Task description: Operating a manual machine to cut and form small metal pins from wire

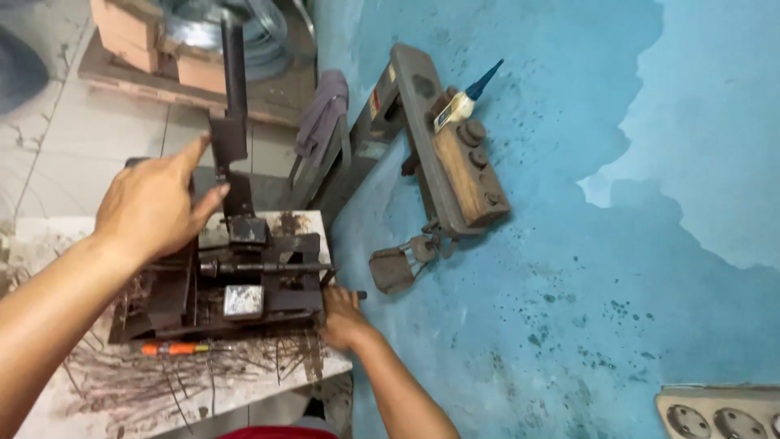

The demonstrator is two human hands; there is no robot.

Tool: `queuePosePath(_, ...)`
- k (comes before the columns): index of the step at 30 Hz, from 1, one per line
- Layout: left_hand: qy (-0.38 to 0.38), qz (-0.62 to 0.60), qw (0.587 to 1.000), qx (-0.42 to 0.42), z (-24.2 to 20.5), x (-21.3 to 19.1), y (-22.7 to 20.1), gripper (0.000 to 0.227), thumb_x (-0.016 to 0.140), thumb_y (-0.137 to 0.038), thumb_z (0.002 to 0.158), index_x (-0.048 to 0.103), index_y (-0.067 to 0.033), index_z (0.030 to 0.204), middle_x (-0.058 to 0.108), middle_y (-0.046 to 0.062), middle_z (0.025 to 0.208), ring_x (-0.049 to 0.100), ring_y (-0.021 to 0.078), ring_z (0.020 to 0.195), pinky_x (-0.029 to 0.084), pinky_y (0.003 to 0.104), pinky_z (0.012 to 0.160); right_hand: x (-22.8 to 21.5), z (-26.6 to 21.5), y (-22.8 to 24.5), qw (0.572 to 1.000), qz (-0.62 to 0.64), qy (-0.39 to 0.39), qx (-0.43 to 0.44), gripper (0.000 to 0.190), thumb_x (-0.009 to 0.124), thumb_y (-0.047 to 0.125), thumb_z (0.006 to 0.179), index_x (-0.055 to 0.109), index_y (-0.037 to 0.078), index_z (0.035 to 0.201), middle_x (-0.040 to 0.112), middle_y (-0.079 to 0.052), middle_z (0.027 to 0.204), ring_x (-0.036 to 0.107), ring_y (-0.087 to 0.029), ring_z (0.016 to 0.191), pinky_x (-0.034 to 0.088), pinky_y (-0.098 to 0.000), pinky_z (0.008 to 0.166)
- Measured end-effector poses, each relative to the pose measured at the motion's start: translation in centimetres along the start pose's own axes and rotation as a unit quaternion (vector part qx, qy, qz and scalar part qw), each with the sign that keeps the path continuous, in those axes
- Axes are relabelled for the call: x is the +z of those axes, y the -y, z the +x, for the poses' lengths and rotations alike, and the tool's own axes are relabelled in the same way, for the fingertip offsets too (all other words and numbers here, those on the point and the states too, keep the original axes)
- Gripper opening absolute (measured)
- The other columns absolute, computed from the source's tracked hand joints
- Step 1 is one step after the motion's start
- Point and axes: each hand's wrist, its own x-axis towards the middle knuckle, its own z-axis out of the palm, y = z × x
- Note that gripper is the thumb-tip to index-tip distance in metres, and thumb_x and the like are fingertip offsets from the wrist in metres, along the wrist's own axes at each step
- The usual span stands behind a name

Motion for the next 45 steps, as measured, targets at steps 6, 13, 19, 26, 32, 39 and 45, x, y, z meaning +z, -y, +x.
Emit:
queuePosePath(6,-0.122,-0.453,0.877,-0.104,13.4,-1.4,-0.5,0.087,0.063,-0.057,0.085,0.034,-0.0215,0.159,0.061,0.006,0.133,0.061,0.0192,0.108,0.044,0.031,0.089,2.1,-1.5,0.0,0.999,0.006,-0.032,-0.031,0.093,0.061,0.023,0.084,0.009,-0.006,0.156,0.008,-0.023,0.165,-0.009,-0.039,0.154,-0.006,-0.0633,0.119)
queuePosePath(13,-0.083,-0.516,0.846,-0.105,14.4,0.2,-3.2,0.053,0.068,-0.052,0.085,0.058,-0.0231,0.129,0.068,-0.001,0.119,0.06,0.0161,0.104,0.042,0.031,0.088,-1.4,-3.9,2.2,0.996,0.09,0.003,0.012,0.062,0.027,0.027,0.102,0.012,0.001,0.156,0.012,-0.015,0.165,-0.006,-0.031,0.156,-0.009,-0.0576,0.122)
queuePosePath(19,-0.064,-0.496,0.864,0.056,0.2,0.3,-4.5,0.03,0.061,-0.045,0.095,0.061,-0.0152,0.099,0.071,0.004,0.104,0.065,0.0195,0.101,0.047,0.042,0.098,-4.7,-11.2,2.2,0.997,0.044,0.054,-0.045,0.062,0.042,0.014,0.097,0.025,-0.001,0.154,0.028,-0.022,0.159,0.022,-0.042,0.147,0.006,-0.0568,0.122)
queuePosePath(26,-0.163,-0.327,0.846,0.387,-11.9,12.5,-2.0,0.03,0.071,-0.02,0.09,0.054,-0.0082,0.068,0.056,0.003,0.072,0.056,0.016,0.071,0.048,0.047,0.108,-20.0,-18.7,4.2,0.981,0.115,-0.111,-0.106,0.031,0.062,0.016,0.094,0.061,0.011,0.124,0.071,-0.008,0.117,0.07,-0.023,0.104,0.058,-0.0374,0.093)
queuePosePath(32,-0.148,-0.284,0.85,0.418,-14.2,15.9,-0.4,0.019,0.064,-0.016,0.094,0.059,-0.0066,0.078,0.059,0.007,0.08,0.064,0.0278,0.106,0.037,0.054,0.116,-22.8,0.1,-1.3,0.887,-0.015,-0.417,-0.197,0.032,0.075,0.029,0.09,0.07,0.009,0.115,0.071,-0.011,0.106,0.065,-0.031,0.099,0.05,-0.0423,0.084)
queuePosePath(39,-0.226,-0.267,0.838,0.418,-13.8,17.5,-0.6,0.026,0.067,-0.015,0.092,0.056,-0.009,0.069,0.055,0.005,0.074,0.063,0.0261,0.087,0.044,0.05,0.109,-3.2,9.3,-5.2,0.975,0.136,-0.012,0.175,0.027,0.062,0.021,0.077,0.073,0.019,0.102,0.07,-0.008,0.084,0.063,-0.019,0.078,0.047,-0.0364,0.064)
queuePosePath(45,-0.214,-0.31,0.825,0.421,-13.7,17.7,-0.5,0.034,0.062,-0.007,0.094,0.048,-0.0118,0.064,0.048,0.003,0.071,0.059,0.0226,0.08,0.039,0.047,0.112,-17.4,-16.0,4.0,0.973,-0.002,0.2,-0.112,0.046,0.06,0.037,0.096,0.059,0.007,0.132,0.065,-0.013,0.132,0.065,-0.027,0.117,0.054,-0.0393,0.099)
